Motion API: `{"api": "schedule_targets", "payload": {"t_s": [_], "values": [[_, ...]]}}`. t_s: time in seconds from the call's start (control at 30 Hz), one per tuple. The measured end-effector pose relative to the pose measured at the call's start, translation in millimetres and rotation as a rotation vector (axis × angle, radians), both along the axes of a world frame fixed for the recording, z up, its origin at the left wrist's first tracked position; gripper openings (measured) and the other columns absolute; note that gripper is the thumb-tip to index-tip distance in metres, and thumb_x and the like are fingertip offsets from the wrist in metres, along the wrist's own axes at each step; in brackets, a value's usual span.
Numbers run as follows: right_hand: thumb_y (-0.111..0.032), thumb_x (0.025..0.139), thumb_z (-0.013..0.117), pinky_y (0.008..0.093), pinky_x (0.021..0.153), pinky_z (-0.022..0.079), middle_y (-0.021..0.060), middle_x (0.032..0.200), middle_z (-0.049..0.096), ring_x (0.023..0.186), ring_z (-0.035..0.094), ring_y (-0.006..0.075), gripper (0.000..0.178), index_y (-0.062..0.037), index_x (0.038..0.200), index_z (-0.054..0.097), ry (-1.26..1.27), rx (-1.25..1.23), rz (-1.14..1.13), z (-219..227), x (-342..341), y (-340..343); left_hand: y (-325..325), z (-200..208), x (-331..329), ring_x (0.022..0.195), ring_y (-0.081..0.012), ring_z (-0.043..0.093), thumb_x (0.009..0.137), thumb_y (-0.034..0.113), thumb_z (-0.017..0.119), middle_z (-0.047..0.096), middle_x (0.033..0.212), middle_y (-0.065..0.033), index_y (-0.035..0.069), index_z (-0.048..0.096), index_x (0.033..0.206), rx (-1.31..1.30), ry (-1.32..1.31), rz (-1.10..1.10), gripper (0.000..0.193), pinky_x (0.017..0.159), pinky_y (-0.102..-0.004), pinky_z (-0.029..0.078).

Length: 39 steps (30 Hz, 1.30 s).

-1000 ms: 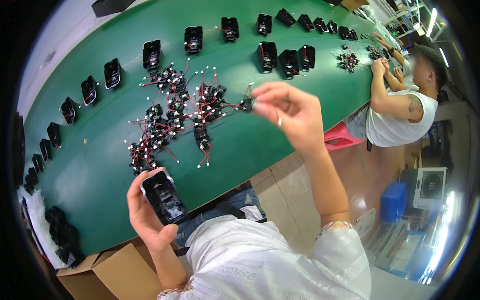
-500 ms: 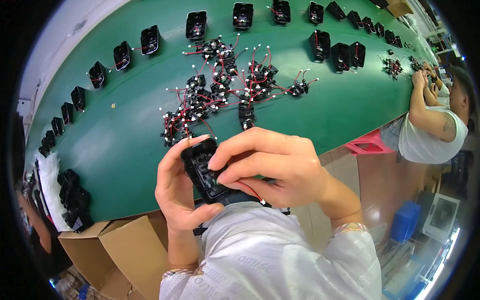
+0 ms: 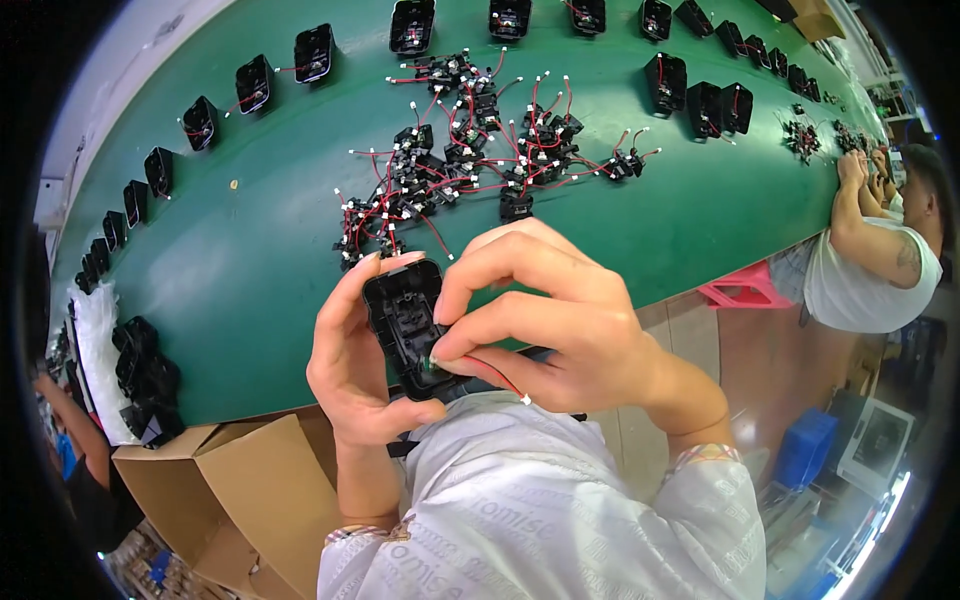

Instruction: The person inserts wired electronic components into black plastic housings by hand on a production line.

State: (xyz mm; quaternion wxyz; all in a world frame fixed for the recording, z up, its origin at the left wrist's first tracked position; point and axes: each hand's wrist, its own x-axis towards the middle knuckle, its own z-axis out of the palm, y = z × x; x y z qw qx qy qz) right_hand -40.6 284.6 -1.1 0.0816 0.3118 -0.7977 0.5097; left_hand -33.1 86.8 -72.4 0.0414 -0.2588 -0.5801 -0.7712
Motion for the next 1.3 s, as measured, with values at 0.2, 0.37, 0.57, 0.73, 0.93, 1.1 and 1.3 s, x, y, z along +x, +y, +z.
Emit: {"api": "schedule_targets", "payload": {"t_s": [0.2, 0.37, 0.57, 0.73, 0.93, 1.1, 1.3], "values": [[-0.003, 0.065, 0.084, 0.0302, 0.062, 0.051, 0.0037, 0.084, 0.064, 0.074, 0.063, 0.0194, 0.021, -0.0079, 0.084, 0.073, 0.255, 0.075, -0.054, -4, 2, 1, -3, -2, 3, 0.116, -0.0301, 0.058, 0.058, 0.025, 0.094, 0.054, 0.131, -0.0253, -0.008, 0.041, 0.138, -0.056, 0.024, 0.069, 0.101, 0.091, -0.0358, 0.051], [-0.005, 0.066, 0.086, 0.0269, 0.055, 0.05, 0.0025, 0.08, 0.064, 0.065, 0.062, 0.0164, 0.021, -0.0066, 0.082, 0.073, 0.309, 0.11, -0.058, -2, 6, 1, -3, 0, 3, 0.115, -0.0319, 0.059, 0.057, 0.028, 0.094, 0.059, 0.126, -0.023, -0.006, 0.045, 0.135, -0.142, 0.075, 0.176, 0.099, 0.093, -0.0382, 0.05], [-0.007, 0.067, 0.085, 0.0274, 0.052, 0.048, 0.0037, 0.078, 0.063, 0.063, 0.061, 0.016, 0.022, -0.0043, 0.079, 0.067, 0.218, 0.038, -0.036, -10, 4, -7, -1, -2, 1, 0.113, -0.0309, 0.06, 0.056, 0.033, 0.094, 0.06, 0.126, -0.0223, -0.006, 0.046, 0.135, -0.156, 0.137, 0.183, 0.1, 0.092, -0.038, 0.049], [-0.006, 0.067, 0.084, 0.0291, 0.051, 0.046, 0.0053, 0.077, 0.062, 0.062, 0.059, 0.0179, 0.023, -0.0029, 0.079, 0.065, 0.236, 0.124, -0.024, -4, 3, -8, -2, -3, 3, 0.111, -0.0305, 0.06, 0.055, 0.04, 0.092, 0.062, 0.123, -0.0209, -0.006, 0.047, 0.134, -0.17, 0.052, 0.178, 0.102, 0.09, -0.0373, 0.05], [-0.004, 0.065, 0.083, 0.0305, 0.051, 0.045, 0.007, 0.078, 0.062, 0.061, 0.058, 0.0202, 0.024, -0.0015, 0.081, 0.065, 0.207, 0.181, 0.109, 1, -1, -2, -8, 2, -2, 0.1, -0.0272, 0.062, 0.054, 0.047, 0.09, 0.065, 0.118, -0.0177, -0.005, 0.052, 0.133, -0.225, 0.069, 0.053, 0.102, 0.08, -0.0334, 0.051], [-0.003, 0.067, 0.081, 0.0309, 0.05, 0.044, 0.008, 0.079, 0.061, 0.061, 0.057, 0.0209, 0.022, -0.0001, 0.082, 0.065, 0.188, 0.228, 0.176, 2, -1, 0, -10, 13, -8, 0.096, -0.0263, 0.061, 0.055, 0.048, 0.089, 0.065, 0.113, -0.0157, -0.005, 0.055, 0.131, -0.326, 0.088, -0.009, 0.099, 0.077, -0.0329, 0.051], [-0.012, 0.065, 0.083, 0.0325, 0.062, 0.047, 0.012, 0.089, 0.062, 0.072, 0.058, 0.0221, 0.024, -0.0017, 0.081, 0.068, -0.074, 0.115, 0.136, -7, -1, 6, 0, 20, -5, 0.102, -0.03, 0.063, 0.055, 0.067, 0.079, 0.062, 0.114, -0.0195, -0.008, 0.055, 0.128, -0.49, 0.153, 0.213, 0.108, 0.089, -0.0404, 0.049]]}}
